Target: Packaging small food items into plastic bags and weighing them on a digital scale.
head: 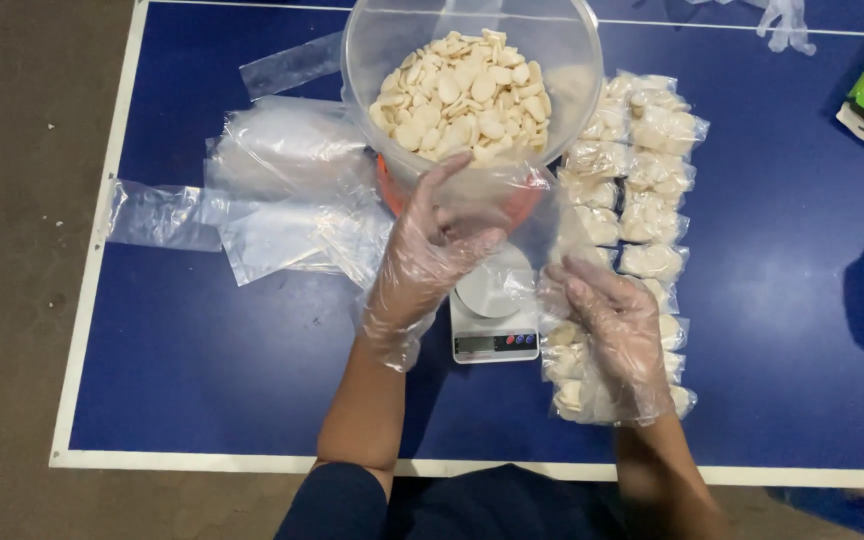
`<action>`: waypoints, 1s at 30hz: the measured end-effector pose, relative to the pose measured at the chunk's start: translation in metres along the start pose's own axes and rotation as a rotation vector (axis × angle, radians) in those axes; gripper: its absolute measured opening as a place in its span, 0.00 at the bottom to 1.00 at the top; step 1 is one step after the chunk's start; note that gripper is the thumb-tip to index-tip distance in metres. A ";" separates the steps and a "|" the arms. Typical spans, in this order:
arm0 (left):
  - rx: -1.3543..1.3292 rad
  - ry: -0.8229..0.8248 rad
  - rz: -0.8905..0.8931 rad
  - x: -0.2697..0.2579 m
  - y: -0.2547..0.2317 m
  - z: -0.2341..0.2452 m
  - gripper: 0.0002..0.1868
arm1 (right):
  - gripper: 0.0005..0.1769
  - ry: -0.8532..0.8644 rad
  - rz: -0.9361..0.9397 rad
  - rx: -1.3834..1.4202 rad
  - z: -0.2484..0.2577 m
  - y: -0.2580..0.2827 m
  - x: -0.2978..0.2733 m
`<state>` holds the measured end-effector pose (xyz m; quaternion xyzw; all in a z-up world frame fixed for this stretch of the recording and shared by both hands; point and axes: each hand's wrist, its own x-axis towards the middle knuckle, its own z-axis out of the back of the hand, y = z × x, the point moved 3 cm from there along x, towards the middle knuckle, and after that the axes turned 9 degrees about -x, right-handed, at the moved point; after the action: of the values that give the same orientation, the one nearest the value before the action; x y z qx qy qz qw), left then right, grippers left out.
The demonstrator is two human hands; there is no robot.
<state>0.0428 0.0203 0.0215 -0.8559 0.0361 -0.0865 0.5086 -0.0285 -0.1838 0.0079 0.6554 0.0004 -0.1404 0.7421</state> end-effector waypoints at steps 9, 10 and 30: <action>0.113 -0.209 -0.164 0.005 0.006 0.013 0.17 | 0.02 0.009 0.132 -0.045 -0.024 -0.018 -0.002; 0.111 -0.210 -0.162 0.005 0.003 0.009 0.17 | 0.02 0.008 0.129 -0.047 -0.020 -0.020 0.002; 0.409 0.315 -0.320 -0.019 -0.037 -0.019 0.25 | 0.13 0.078 1.201 -0.910 -0.012 0.104 0.010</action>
<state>0.0200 0.0241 0.0604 -0.7066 -0.0388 -0.3026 0.6385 0.0056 -0.1633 0.1057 0.1761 -0.2727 0.3260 0.8879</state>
